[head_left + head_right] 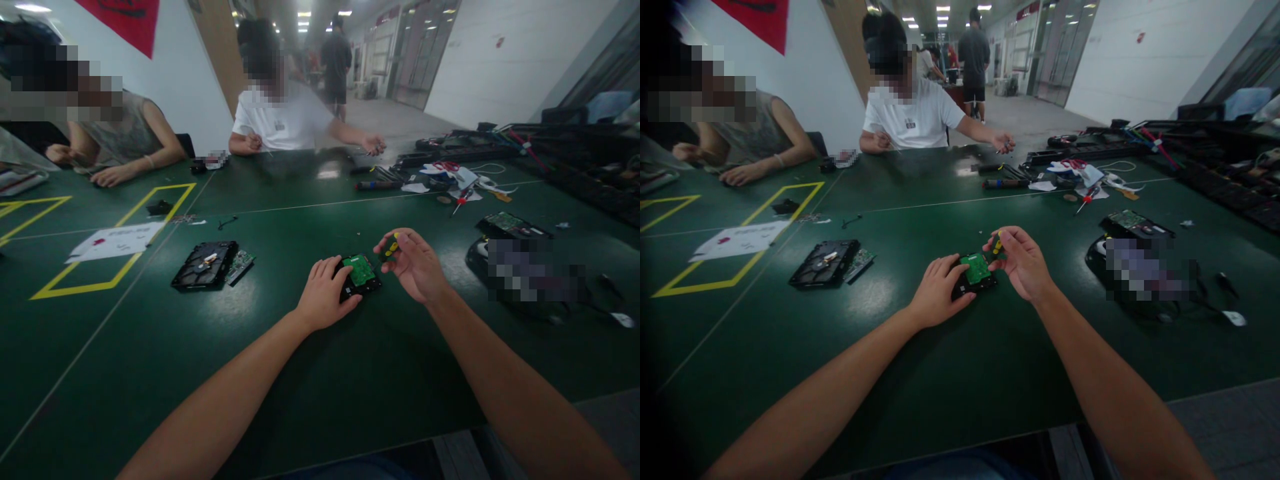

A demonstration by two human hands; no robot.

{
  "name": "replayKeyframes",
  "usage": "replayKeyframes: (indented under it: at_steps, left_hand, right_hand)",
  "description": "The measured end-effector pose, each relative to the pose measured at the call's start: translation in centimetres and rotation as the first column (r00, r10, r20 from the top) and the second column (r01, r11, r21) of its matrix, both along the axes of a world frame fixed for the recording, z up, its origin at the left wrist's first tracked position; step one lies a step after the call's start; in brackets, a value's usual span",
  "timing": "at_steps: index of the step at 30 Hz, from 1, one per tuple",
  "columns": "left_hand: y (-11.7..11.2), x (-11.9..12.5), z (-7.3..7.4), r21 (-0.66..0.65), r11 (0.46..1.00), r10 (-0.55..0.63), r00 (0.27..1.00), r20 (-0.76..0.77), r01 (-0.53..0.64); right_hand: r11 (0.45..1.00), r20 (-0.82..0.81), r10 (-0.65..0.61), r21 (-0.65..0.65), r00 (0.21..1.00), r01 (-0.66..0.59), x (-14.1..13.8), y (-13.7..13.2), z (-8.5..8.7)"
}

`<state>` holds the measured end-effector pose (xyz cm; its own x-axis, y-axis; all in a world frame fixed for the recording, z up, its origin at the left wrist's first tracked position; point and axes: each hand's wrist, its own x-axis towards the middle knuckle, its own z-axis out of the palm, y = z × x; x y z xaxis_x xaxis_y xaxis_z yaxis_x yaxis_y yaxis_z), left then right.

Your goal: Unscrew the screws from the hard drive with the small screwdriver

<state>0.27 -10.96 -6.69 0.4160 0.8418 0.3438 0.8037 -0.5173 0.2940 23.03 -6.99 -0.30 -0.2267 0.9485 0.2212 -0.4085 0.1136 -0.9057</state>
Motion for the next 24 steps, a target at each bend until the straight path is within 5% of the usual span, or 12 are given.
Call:
replayKeyframes:
  at_steps: [24]
  left_hand:
    - [0.04,0.04,-0.21,0.007,1.0,0.003,1.0,0.016,-0.003]
  right_hand:
    - [0.999,0.026,-0.004,0.034,1.0,0.003,-0.34,0.03,-0.5]
